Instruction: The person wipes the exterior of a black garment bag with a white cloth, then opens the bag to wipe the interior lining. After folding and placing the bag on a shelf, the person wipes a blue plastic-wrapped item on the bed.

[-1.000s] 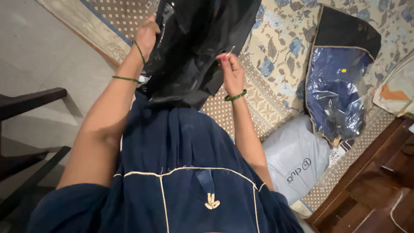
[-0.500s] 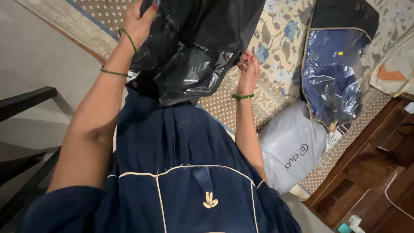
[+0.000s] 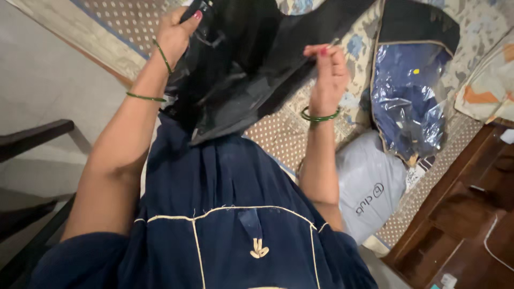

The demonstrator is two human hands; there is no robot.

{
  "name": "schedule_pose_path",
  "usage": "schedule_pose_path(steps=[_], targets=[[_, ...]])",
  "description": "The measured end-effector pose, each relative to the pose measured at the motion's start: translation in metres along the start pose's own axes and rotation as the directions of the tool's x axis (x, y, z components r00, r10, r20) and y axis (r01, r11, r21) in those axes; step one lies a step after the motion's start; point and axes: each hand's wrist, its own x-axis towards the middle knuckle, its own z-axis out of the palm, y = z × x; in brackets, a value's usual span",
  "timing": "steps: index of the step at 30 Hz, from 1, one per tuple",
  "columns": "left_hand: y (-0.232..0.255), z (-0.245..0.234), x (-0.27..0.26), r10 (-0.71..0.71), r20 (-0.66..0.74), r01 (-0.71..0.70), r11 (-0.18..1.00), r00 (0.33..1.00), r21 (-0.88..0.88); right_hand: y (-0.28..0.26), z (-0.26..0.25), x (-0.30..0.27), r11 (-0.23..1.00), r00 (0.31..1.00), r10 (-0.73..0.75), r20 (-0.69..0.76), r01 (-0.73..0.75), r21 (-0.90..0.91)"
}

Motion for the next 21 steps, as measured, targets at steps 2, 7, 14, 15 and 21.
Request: schedule_pose_path(steps=[2,7,14,15,21], targets=[[0.014,0.003,0.002,-0.002,0.039,0.007,0.993,0.999,-0.119,-0.019,0.003,0.008,0.999,1.000,-0.020,0.005,0.020,0.033],[0.036,0.006,-0.005,0.085,0.109,-0.072,0.990,0.990,-0.120,-0.015,0.017,-0.001,0.997,0.998,0.040,0.053,-0.044,0.065],[0.044,0.002,-0.017,0.025,0.226,0.055,0.938,0.974,-0.343,0.018,0.055,-0.021,0.994,0.962,0.106,0.251,-0.094,-0.058],[0.046,0.001,-0.019,0.033,0.241,0.050,0.942,0.970,-0.331,0.021,0.061,-0.020,0.995,0.956,0.100,0.275,-0.090,-0.049],[0.055,0.003,-0.033,0.012,0.322,0.127,0.905,0.947,-0.407,0.029,0.082,-0.016,0.983,0.940,0.093,0.328,-0.034,-0.182]])
